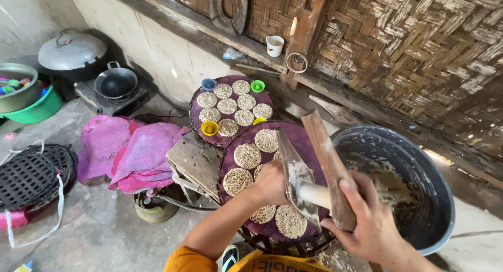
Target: The person scoops sticky rice dough from a large basin and packs it into a wooden hand press fitted with a cylindrical plunger. They press the dough onto a round woven tray, release the formed rice cake, and place a ring mold around it, repeating the cycle to fill trays with flat round rice cakes.
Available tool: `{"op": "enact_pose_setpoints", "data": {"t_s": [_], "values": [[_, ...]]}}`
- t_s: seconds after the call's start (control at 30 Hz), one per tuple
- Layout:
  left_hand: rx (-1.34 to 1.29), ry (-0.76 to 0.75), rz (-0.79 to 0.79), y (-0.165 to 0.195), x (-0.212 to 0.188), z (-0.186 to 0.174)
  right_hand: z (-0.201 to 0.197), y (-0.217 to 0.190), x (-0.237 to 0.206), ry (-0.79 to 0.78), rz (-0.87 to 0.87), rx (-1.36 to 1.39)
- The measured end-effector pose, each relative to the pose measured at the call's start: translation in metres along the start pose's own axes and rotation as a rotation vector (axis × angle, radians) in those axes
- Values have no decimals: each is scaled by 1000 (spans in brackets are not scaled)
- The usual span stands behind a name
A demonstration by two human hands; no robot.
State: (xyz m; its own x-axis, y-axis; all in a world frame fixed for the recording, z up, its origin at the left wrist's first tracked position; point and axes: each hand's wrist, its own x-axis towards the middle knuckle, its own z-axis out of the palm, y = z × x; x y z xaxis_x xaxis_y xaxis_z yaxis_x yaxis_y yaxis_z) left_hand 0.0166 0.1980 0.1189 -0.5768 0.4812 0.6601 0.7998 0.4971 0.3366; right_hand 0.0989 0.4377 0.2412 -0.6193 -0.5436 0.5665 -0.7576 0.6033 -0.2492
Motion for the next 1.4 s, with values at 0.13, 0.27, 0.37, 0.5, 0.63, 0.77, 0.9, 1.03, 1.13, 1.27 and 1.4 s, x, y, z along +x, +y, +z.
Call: {"op": "enact_pose_setpoints", "data": {"t_s": [0.13, 0.27, 0.37, 0.5, 0.63, 0.77, 0.9, 1.03, 1.13, 1.27, 1.4], "values": [[-35, -80, -40, 4, -5, 5, 25, -7, -6, 9, 43, 8], [-31, -15, 25, -1, -4, 13, 44, 8, -13, -65, 164, 37], [-12, -83, -162, -12, 5, 20, 46, 53, -13, -166, 218, 371], [-155, -284, -393, -21, 27, 13, 37, 97, -43, -644, 809, 1215], [-1851, -64, -94, -46, 60, -37, 34, 100, -69, -640, 782, 1574], [-2133, 6, -14, -51, 96, -50, 24, 99, -67, -775, 803, 1804], [-2008, 42, -3, -61, 102, -16, 17, 114, -57, -824, 876, 1791], [-2154, 319, -254, -93, 91, 28, 33, 140, -54, -852, 996, 1642], [-2190, 467, -357, -111, 77, 50, 50, 164, -56, -861, 1088, 1508], [-2218, 564, -362, -112, 58, 63, 60, 183, -76, -833, 1200, 1415], [-2183, 604, -380, -114, 46, 58, 75, 188, -90, -722, 1312, 1299]]}}
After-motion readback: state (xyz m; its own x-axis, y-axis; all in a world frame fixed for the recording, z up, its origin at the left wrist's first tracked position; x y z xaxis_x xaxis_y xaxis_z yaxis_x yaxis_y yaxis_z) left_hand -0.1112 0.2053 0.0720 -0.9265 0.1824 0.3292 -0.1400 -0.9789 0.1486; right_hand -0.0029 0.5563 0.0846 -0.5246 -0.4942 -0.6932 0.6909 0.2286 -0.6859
